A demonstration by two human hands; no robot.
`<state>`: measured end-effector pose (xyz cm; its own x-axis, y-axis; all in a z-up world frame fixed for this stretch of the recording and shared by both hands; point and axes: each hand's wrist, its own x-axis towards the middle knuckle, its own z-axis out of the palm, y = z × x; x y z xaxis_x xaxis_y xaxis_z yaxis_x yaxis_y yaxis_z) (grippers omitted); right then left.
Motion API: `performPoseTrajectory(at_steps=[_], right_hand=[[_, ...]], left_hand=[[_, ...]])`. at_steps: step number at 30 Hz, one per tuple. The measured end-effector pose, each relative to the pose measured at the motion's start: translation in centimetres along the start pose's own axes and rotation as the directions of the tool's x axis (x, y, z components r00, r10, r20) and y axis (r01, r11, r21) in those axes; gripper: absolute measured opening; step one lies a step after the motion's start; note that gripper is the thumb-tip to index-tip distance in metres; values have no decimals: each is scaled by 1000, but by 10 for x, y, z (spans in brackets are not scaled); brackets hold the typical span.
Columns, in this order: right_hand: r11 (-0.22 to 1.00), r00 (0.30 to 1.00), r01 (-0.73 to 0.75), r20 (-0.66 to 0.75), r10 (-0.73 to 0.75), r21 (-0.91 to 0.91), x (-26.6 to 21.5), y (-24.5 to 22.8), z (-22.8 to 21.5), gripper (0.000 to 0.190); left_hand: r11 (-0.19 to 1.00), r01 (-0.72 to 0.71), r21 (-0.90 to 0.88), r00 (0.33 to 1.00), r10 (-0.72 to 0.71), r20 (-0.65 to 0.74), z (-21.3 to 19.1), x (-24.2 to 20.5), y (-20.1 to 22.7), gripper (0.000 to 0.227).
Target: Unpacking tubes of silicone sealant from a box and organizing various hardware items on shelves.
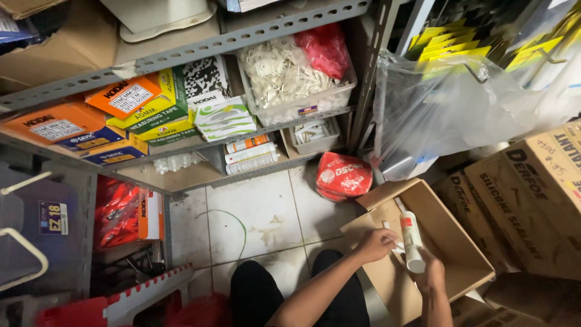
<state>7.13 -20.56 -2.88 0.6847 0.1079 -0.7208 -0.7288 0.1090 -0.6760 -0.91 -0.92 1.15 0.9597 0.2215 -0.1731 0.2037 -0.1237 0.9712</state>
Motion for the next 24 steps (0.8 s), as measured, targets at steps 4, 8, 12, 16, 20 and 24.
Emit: performPoseTrajectory(at_steps=[4, 8, 12, 16, 20, 24], right_hand=[[996, 990, -62, 131, 54, 56, 0, 4, -1, 47], [870, 913, 371, 299, -278, -324, -5, 8, -1, 48], [998, 931, 2, 364, -24, 60, -30, -7, 16, 41], [997, 902, -51, 430, 20, 61, -31, -8, 15, 34], [998, 876, -36, 483, 2, 60, -22, 1, 12, 43], [995, 898, -60, 438, 21, 74, -20, -1, 12, 50]], left_hand=[[971, 188, -148, 979, -173, 106, 8, 1, 1, 36], [971, 175, -163, 979, -155, 129, 8, 0, 0, 46], [990, 140, -25, 983, -136, 126, -1, 0, 9, 29], [984, 164, 70, 976, -172, 131, -8, -1, 8, 45], [983, 137, 120, 982, -151, 114, -10, -2, 2, 59], [984, 173, 50, 977, -178, 113, -11, 0, 1, 61]])
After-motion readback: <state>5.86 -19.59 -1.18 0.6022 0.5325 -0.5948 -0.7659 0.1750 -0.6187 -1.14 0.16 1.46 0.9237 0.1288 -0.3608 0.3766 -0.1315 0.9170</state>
